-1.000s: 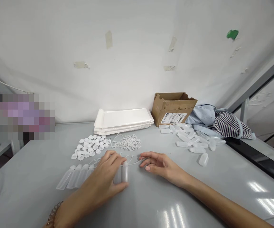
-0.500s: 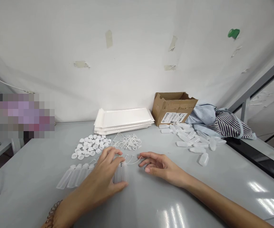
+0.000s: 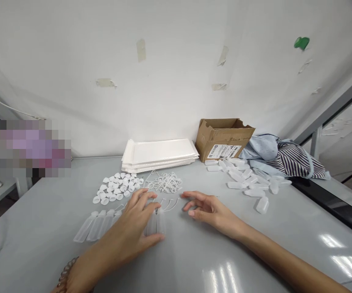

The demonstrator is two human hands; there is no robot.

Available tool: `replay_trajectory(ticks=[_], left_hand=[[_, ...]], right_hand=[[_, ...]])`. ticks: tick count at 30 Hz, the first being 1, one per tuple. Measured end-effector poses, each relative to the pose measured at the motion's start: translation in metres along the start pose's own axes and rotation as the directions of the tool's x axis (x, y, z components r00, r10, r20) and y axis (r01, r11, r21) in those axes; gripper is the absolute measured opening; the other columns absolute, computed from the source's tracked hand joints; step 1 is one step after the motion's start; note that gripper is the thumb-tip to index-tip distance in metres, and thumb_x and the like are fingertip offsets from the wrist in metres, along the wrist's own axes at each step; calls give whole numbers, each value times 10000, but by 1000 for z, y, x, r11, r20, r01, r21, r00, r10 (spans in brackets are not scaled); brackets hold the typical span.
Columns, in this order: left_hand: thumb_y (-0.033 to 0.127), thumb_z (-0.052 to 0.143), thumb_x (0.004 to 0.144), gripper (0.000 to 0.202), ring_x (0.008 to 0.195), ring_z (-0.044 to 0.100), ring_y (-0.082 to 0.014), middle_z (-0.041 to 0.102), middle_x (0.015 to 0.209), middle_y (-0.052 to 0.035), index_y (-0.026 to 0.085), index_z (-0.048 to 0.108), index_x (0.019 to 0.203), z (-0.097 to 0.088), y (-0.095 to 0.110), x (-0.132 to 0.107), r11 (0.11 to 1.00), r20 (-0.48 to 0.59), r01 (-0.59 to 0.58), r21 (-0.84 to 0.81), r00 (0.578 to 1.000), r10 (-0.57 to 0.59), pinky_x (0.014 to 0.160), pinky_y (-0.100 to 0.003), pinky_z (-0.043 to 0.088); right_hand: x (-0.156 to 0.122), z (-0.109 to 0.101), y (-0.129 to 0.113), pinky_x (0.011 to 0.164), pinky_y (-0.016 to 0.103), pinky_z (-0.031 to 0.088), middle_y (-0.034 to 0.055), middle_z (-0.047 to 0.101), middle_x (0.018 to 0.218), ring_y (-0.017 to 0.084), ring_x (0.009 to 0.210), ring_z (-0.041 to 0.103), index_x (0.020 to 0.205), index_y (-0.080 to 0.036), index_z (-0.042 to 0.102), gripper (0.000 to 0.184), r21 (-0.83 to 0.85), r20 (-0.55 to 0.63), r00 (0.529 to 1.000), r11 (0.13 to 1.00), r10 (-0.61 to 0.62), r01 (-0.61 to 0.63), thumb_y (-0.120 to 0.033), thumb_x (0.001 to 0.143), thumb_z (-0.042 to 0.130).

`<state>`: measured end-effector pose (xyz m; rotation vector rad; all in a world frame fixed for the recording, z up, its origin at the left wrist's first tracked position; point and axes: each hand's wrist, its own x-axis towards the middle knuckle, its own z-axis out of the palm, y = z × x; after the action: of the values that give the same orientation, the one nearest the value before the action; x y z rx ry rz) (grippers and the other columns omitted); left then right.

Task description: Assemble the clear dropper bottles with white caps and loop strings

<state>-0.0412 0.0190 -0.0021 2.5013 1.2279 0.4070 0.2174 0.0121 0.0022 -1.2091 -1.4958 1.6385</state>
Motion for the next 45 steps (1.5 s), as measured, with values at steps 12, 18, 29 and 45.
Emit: replay_trajectory(ticks=[12, 18, 29, 45], left_hand=[[525, 620, 803, 501, 1350, 264, -373, 482, 1364, -103, 244, 558, 1213, -8, -1, -1, 996, 11, 78, -32, 997, -78, 1015, -579, 383], [393, 421, 923, 322, 1221, 414, -314, 593, 1190, -97, 206, 602, 1113, -20, -5, 7, 987, -196, 148, -57, 968, -156, 951, -511, 434], [186, 324, 892, 357, 1241, 390, -318, 608, 1239, -89, 167, 638, 1060, -13, -21, 17, 990, -202, 136, 47, 971, -124, 988, -520, 395], [411, 363, 963, 393, 1332, 315, -316, 599, 1290, -62, 213, 592, 1215, -14, -16, 15, 981, -147, 194, -7, 970, -193, 1054, -561, 294]], right_hand=[[-8, -66, -19, 685, 327, 489, 97, 647, 1074, 214, 850, 626, 1033, -182, 624, 288, -692, -378, 894, 715, -242, -99, -328, 810, 514], [-27, -115, -19, 694, 343, 458, 103, 667, 1008, 238, 821, 639, 1023, -177, 660, 286, -891, -397, 899, 315, -186, -328, -166, 769, 530], [-26, -113, -15, 557, 258, 357, 49, 657, 787, 208, 725, 607, 776, -203, 631, 186, -892, -423, 896, 235, -136, -386, -78, 697, 518], [-16, -80, -13, 619, 275, 409, 42, 623, 803, 192, 723, 585, 719, -208, 522, 104, -935, -210, 950, 331, -233, -126, -111, 748, 496]])
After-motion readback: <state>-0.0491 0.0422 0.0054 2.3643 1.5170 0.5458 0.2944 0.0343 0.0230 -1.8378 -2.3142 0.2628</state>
